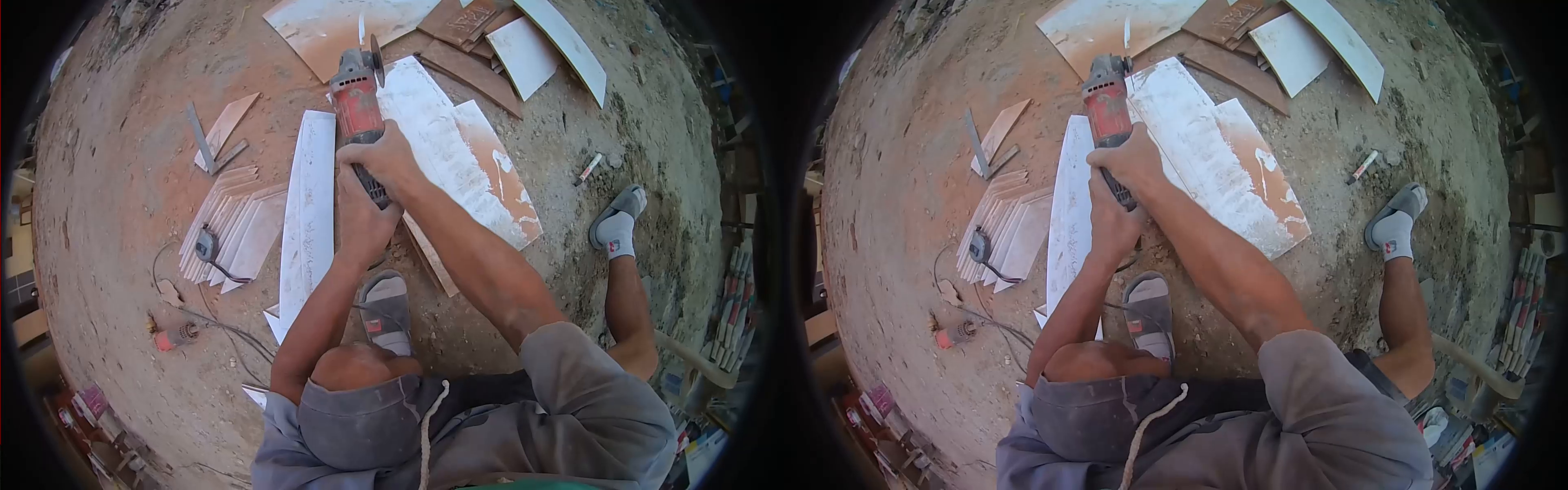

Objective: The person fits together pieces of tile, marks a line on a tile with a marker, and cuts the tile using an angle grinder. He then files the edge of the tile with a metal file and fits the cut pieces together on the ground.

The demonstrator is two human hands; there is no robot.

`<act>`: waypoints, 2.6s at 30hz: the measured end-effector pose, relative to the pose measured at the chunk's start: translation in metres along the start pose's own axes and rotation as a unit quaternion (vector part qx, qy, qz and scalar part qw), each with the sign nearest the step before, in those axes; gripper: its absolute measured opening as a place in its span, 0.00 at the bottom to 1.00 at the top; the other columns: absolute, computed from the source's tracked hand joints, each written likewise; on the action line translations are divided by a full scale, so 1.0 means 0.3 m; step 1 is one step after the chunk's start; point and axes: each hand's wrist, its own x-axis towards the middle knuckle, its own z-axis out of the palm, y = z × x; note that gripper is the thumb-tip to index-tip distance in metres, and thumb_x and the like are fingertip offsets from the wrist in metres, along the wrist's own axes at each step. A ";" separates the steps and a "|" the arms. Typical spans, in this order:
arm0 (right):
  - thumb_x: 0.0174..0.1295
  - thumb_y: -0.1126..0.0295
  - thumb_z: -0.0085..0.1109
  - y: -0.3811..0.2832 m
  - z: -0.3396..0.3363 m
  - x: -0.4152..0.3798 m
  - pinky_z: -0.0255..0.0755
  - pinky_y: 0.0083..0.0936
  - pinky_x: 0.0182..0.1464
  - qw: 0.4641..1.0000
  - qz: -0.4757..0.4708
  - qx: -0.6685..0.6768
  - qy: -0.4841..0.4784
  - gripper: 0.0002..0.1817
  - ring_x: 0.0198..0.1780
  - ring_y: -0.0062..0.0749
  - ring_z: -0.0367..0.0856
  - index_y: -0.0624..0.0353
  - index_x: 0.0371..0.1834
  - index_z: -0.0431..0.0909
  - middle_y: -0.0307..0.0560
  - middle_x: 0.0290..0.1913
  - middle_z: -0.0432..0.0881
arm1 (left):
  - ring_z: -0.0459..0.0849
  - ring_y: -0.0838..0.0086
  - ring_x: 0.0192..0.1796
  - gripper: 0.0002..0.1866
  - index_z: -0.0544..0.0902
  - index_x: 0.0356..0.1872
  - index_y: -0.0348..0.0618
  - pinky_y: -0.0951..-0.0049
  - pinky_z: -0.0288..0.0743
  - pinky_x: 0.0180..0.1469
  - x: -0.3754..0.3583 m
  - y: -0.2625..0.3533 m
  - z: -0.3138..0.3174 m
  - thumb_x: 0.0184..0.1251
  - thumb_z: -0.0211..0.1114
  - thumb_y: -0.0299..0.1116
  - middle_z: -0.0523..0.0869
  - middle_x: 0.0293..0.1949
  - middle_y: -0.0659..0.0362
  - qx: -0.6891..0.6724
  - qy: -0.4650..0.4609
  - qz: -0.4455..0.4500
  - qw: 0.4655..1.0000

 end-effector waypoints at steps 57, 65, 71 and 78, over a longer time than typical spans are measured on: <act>0.35 0.53 0.69 0.074 0.024 0.303 0.75 0.34 0.57 0.980 0.013 -0.155 -0.123 0.45 0.55 0.54 0.82 0.73 0.57 0.71 0.68 0.51 0.81 | 0.79 0.79 0.37 0.08 0.75 0.44 0.37 0.73 0.79 0.44 0.067 -0.327 0.198 0.75 0.58 0.33 0.77 0.38 0.63 -0.408 -0.172 -0.250 0.861; 0.35 0.52 0.69 0.069 0.034 0.309 0.75 0.34 0.58 0.981 0.024 -0.154 -0.116 0.45 0.55 0.54 0.82 0.72 0.57 0.71 0.66 0.52 0.81 | 0.77 0.81 0.36 0.08 0.75 0.43 0.39 0.75 0.77 0.41 0.065 -0.329 0.198 0.75 0.59 0.33 0.76 0.37 0.65 -0.406 -0.169 -0.243 0.864; 0.35 0.52 0.69 0.050 0.030 0.310 0.75 0.33 0.58 0.978 0.034 -0.175 -0.112 0.45 0.55 0.53 0.82 0.71 0.57 0.71 0.65 0.52 0.81 | 0.75 0.82 0.33 0.07 0.74 0.40 0.40 0.76 0.76 0.40 0.066 -0.304 0.194 0.75 0.59 0.33 0.74 0.34 0.66 -0.403 -0.157 -0.244 0.868; 0.34 0.52 0.70 0.051 0.030 0.317 0.75 0.33 0.58 0.977 0.037 -0.174 -0.115 0.45 0.55 0.54 0.82 0.71 0.57 0.71 0.65 0.52 0.81 | 0.72 0.83 0.32 0.10 0.71 0.33 0.44 0.78 0.73 0.36 0.065 -0.325 0.204 0.75 0.60 0.33 0.72 0.31 0.67 -0.402 -0.160 -0.240 0.869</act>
